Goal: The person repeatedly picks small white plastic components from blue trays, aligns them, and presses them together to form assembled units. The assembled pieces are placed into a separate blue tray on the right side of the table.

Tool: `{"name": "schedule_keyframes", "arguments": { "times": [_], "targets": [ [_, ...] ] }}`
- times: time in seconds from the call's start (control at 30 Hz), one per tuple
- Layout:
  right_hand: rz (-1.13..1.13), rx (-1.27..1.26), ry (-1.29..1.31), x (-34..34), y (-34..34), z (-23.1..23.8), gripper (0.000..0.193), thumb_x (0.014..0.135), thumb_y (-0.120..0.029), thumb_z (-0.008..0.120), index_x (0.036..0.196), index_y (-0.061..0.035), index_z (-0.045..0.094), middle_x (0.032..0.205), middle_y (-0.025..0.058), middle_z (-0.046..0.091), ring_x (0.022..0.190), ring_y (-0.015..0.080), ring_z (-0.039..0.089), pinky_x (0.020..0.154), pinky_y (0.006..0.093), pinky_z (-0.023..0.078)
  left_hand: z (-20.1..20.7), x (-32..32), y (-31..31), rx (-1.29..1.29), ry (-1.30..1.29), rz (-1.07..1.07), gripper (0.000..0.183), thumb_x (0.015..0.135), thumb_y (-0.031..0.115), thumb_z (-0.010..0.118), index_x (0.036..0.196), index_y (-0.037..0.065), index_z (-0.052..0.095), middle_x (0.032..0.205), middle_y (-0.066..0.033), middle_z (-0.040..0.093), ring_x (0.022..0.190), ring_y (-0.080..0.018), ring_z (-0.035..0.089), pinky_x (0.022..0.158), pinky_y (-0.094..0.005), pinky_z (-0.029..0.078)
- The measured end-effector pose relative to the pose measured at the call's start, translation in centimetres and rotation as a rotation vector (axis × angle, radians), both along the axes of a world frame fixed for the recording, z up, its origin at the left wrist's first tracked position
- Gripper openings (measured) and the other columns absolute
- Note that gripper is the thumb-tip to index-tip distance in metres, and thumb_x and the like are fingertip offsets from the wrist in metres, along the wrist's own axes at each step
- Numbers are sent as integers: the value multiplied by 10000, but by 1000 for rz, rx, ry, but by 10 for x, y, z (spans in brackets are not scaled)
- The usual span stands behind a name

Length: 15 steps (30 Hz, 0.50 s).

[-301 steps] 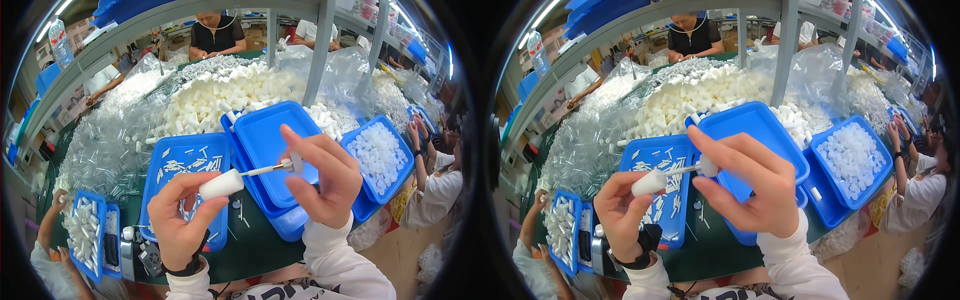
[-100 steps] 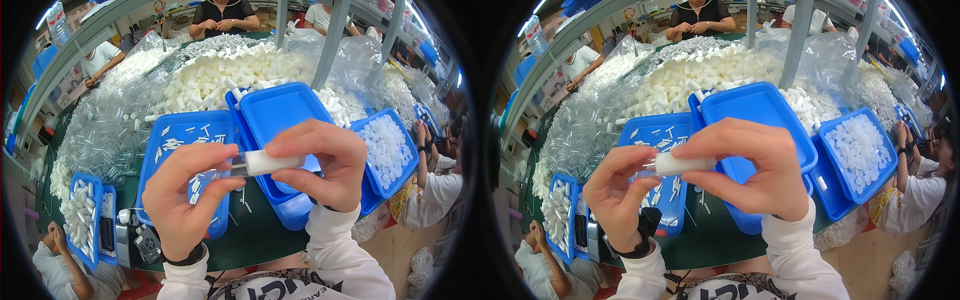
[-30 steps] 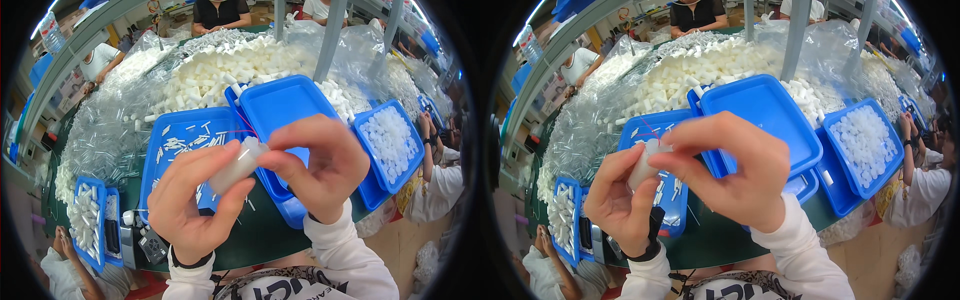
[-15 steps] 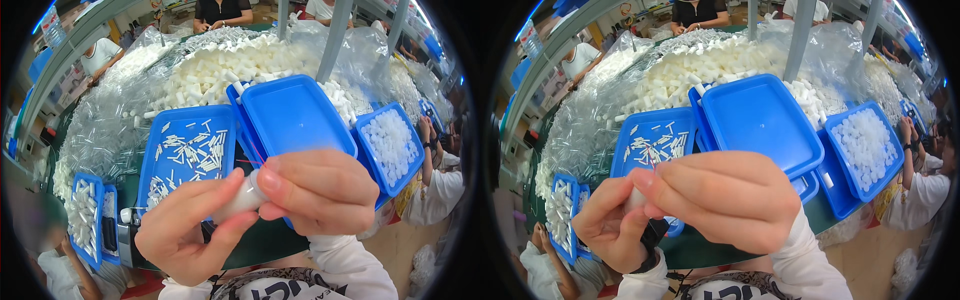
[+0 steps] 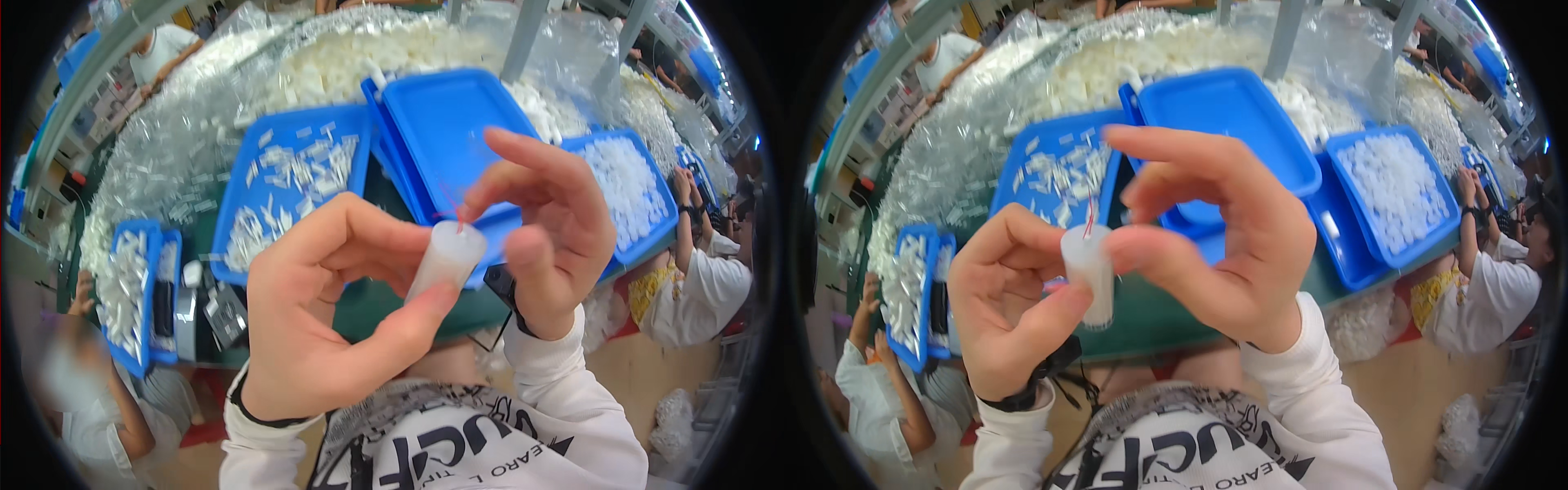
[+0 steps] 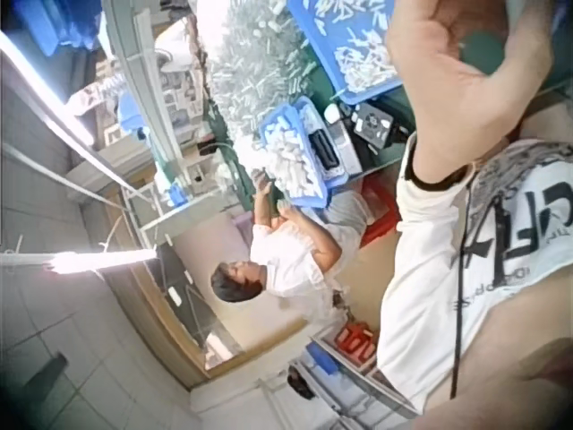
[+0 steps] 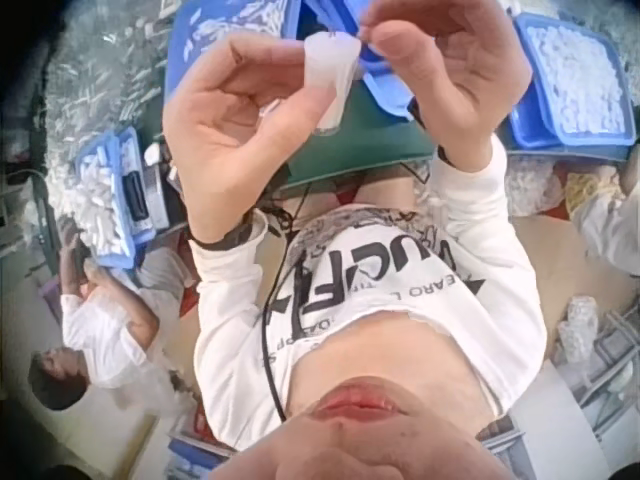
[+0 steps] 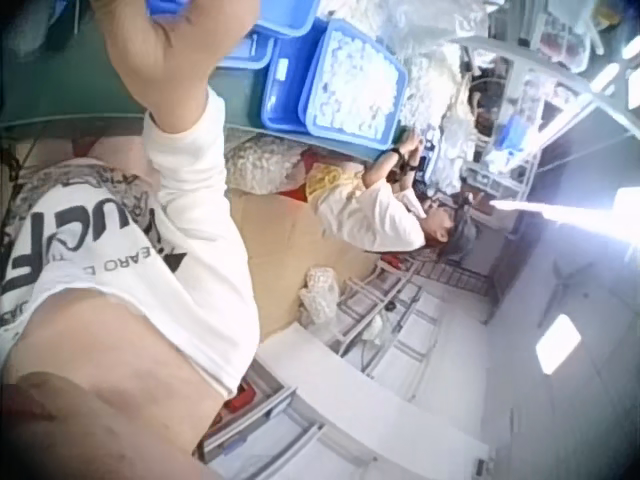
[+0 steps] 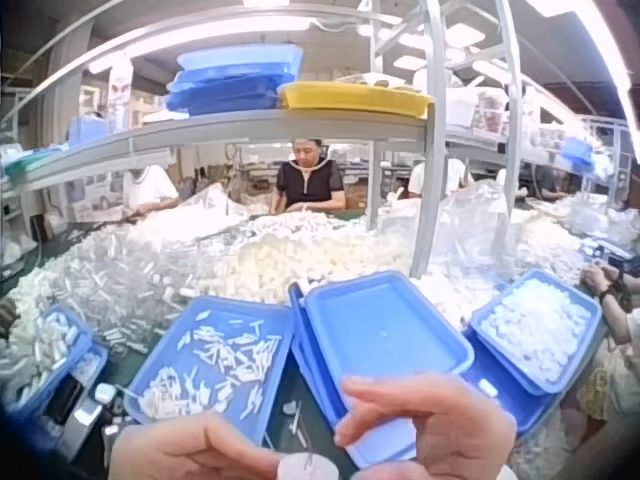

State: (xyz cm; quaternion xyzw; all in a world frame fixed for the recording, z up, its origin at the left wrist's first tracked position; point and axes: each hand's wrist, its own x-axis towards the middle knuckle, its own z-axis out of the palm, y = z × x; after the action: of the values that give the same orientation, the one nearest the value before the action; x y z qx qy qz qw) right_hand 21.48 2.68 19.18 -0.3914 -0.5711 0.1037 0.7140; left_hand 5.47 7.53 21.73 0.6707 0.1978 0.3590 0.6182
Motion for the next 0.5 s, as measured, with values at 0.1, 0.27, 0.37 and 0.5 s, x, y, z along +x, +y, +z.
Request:
{"name": "schedule_keyframes", "arguments": {
  "times": [0.1,0.27,0.37,0.5],
  "targets": [
    [88,-336,274,-18,-62,-52,148,844,-105,583,866,40,604,754,51,594,677,69,537,596,213,434,-43,-29,-34,-457,-16,-194,278,729,37,661,925,-23,473,942,-204,626,874,-243,639,734,-326,523],
    [352,-918,263,-54,-133,-155,277,928,-229,464,956,24,573,778,54,592,691,95,547,617,224,436,-131,-53,-85,-899,81,-131,247,812,19,603,1041,-27,523,978,-134,629,908,-154,603,797,-263,474],
    [414,-1002,494,-80,-140,-170,326,945,-277,430,964,17,571,797,43,592,708,105,556,644,235,451,-161,-59,-95,-892,153,-30,188,838,52,589,1007,-24,556,935,-74,634,813,-98,584,748,-226,449],
    [540,-1071,606,-95,-128,-180,364,942,-334,438,998,5,559,841,32,586,773,108,578,654,244,495,-196,-62,-96,-966,246,81,141,867,139,553,944,21,563,1029,-85,614,587,-74,464,568,-215,374]
  ]
}}
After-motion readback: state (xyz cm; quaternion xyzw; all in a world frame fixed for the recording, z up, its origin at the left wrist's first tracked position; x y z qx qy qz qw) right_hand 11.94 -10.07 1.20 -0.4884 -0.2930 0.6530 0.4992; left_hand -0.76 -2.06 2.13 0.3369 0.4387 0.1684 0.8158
